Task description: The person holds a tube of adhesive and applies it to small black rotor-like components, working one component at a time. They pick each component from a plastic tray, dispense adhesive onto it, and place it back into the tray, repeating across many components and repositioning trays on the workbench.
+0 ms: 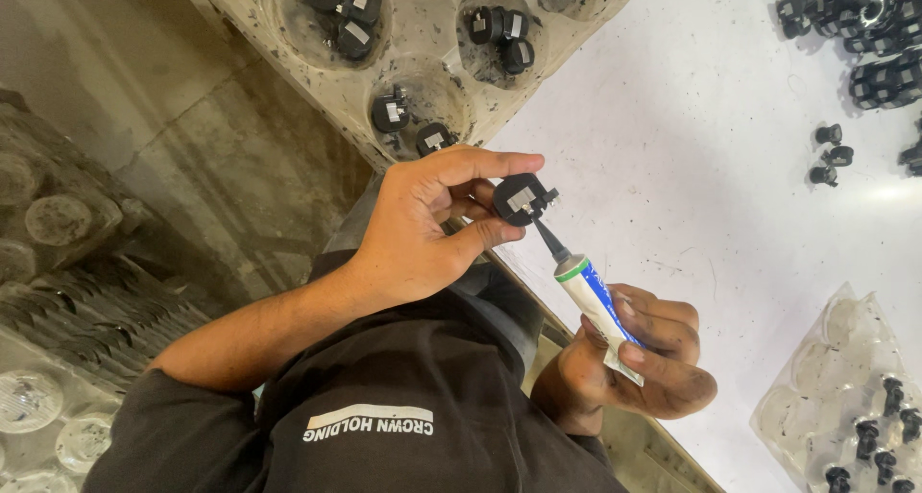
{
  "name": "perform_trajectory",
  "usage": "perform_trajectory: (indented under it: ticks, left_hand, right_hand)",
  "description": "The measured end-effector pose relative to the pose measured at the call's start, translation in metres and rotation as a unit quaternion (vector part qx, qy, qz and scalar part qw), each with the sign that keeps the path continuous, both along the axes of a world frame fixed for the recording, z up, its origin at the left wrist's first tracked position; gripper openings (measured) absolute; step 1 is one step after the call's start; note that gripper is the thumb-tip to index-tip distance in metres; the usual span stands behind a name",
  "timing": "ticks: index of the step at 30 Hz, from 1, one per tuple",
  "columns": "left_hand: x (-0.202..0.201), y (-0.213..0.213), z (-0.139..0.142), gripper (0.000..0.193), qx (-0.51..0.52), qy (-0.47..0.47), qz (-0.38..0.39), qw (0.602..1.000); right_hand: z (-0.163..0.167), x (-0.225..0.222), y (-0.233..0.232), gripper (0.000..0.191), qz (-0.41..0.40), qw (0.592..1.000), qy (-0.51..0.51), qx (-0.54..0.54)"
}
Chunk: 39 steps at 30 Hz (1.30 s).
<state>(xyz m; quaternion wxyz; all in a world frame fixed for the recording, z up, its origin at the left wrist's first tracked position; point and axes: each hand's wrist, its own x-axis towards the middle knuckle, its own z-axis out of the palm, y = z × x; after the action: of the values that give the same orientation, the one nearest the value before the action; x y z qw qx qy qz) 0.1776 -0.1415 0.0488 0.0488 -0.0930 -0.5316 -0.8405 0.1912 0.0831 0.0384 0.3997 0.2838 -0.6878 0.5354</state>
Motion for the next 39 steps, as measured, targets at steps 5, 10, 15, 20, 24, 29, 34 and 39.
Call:
perform_trajectory:
  ticks: [5, 10, 15, 20, 24, 29, 34, 39]
  left_hand:
    - [0.001, 0.002, -0.003, 0.051, 0.029, -0.026, -0.013, 0.999]
    - [0.000, 0.009, -0.009, 0.049, 0.141, -0.070, -0.053, 0.986]
    - [0.007, 0.017, -0.018, 0.046, 0.238, -0.097, -0.104, 0.961]
    - [0.010, 0.020, -0.027, 0.044, 0.254, -0.092, -0.123, 0.955]
    - [0.010, 0.022, -0.031, 0.044, 0.272, -0.093, -0.143, 0.947]
    - [0.011, 0.021, -0.032, 0.043, 0.278, -0.093, -0.143, 0.945]
    - [0.011, 0.021, -0.035, 0.041, 0.285, -0.089, -0.139, 0.944]
    - [0.011, 0.022, -0.039, 0.039, 0.298, -0.107, -0.145, 0.937]
  right_hand:
    - [0.002, 0.002, -0.002, 0.039, -0.008, 1.000, -0.006, 0.004]
    - [0.005, 0.000, -0.010, 0.039, -0.051, 0.999, -0.008, 0.014]
    - [0.009, -0.005, -0.016, 0.037, -0.076, 0.996, 0.036, -0.011]
    - [0.008, -0.005, -0.018, 0.038, -0.080, 0.996, 0.024, -0.030]
    - [0.004, -0.008, -0.016, 0.041, -0.040, 0.999, 0.029, -0.016]
    - [0.003, -0.011, -0.009, 0.041, -0.020, 0.999, 0.029, -0.014]
    - [0.001, -0.009, -0.007, 0.040, -0.013, 1.000, 0.023, -0.017]
    - [0.000, -0.005, -0.008, 0.039, -0.013, 0.999, -0.013, -0.035]
